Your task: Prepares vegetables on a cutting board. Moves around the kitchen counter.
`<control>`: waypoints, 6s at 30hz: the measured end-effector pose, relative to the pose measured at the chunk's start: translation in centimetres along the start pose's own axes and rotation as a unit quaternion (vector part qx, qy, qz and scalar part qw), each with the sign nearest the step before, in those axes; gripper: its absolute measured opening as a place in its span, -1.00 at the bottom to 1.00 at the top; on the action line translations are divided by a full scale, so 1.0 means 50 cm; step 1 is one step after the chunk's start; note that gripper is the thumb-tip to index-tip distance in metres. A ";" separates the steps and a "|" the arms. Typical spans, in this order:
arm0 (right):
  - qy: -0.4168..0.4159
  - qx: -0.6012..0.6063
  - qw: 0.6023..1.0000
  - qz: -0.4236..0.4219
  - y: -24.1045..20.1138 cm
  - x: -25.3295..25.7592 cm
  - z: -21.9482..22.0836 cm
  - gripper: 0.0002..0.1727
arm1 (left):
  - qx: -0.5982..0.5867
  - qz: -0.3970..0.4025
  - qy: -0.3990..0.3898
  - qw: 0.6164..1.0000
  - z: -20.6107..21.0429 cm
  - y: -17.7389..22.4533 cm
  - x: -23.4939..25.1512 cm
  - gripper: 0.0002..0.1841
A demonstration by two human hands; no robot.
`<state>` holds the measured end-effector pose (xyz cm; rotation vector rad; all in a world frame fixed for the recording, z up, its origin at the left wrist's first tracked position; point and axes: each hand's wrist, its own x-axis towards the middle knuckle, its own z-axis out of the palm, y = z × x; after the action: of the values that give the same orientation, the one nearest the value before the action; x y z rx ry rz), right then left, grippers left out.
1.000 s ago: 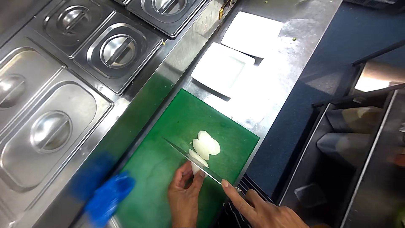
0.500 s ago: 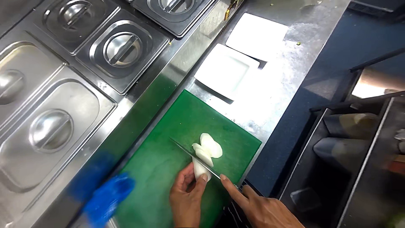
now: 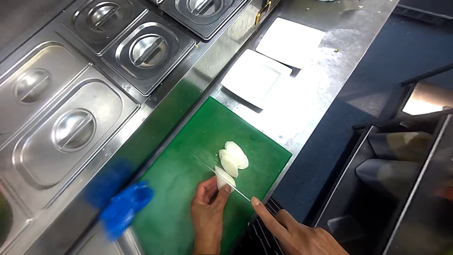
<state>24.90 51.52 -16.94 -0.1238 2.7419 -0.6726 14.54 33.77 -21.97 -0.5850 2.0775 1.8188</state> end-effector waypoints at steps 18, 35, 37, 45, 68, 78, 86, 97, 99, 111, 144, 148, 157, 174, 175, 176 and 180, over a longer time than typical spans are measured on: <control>-0.004 0.002 1.000 0.015 -0.013 0.002 0.003 -0.31 | -0.010 -0.011 -0.013 1.000 -0.001 0.003 -0.005 -0.59; -0.036 -0.017 0.998 0.041 0.009 0.031 0.045 -0.22 | 0.024 -0.009 -0.025 0.999 -0.004 0.000 -0.007 -0.57; -0.029 -0.010 0.999 0.036 0.018 0.033 0.042 -0.21 | 0.013 -0.008 -0.025 1.000 -0.003 0.001 -0.008 -0.57; 0.005 0.007 1.000 0.002 0.002 0.000 0.002 -0.35 | -0.026 -0.002 0.005 1.000 -0.002 -0.015 -0.009 -0.63; 0.006 -0.001 1.000 -0.004 -0.004 -0.008 0.007 -0.34 | -0.027 0.007 0.000 1.000 -0.003 -0.014 -0.009 -0.64; -0.005 0.003 1.000 0.020 -0.018 -0.007 0.007 -0.33 | -0.019 -0.007 -0.014 1.000 -0.010 -0.012 -0.012 -0.63; -0.024 0.004 0.999 0.028 -0.025 -0.002 0.002 -0.34 | -0.019 -0.002 -0.016 1.000 -0.012 -0.010 -0.008 -0.66; -0.021 -0.029 0.999 0.037 0.001 0.027 0.061 -0.24 | -0.004 -0.011 -0.024 1.000 -0.020 -0.013 -0.003 -0.62; -0.035 -0.015 0.998 0.042 0.011 0.026 0.052 -0.22 | -0.009 -0.011 -0.027 1.000 -0.017 -0.015 -0.004 -0.63; -0.010 -0.005 1.000 -0.001 -0.004 -0.011 0.004 -0.35 | -0.028 0.016 -0.007 0.999 -0.013 -0.028 -0.004 -0.69; -0.017 -0.016 1.000 0.008 -0.001 -0.004 0.023 -0.32 | -0.029 -0.004 -0.016 0.999 -0.017 -0.016 -0.009 -0.70; -0.008 -0.038 0.999 0.010 0.019 0.016 0.065 -0.23 | -0.017 -0.002 -0.020 1.000 -0.019 -0.018 -0.006 -0.67; -0.006 -0.006 1.000 0.016 0.016 0.005 0.030 -0.27 | -0.015 0.002 -0.031 0.999 -0.022 -0.029 -0.005 -0.67; -0.015 -0.020 0.999 -0.020 0.003 -0.012 0.002 -0.35 | -0.009 0.005 -0.022 1.000 -0.022 -0.032 -0.002 -0.70; -0.014 -0.020 1.000 -0.018 0.002 -0.012 0.003 -0.36 | -0.006 0.006 -0.021 1.000 -0.022 -0.032 -0.002 -0.70; -0.014 -0.020 1.000 -0.017 0.002 -0.011 0.004 -0.36 | -0.005 0.005 -0.021 1.000 -0.022 -0.031 -0.002 -0.70; -0.016 -0.017 1.000 -0.017 0.001 -0.011 0.002 -0.36 | -0.004 0.005 -0.016 1.000 -0.022 -0.033 -0.002 -0.70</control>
<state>25.46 51.60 -16.89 -0.1877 2.7271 -0.6272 15.47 32.52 -23.16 -0.5440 2.0581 1.8305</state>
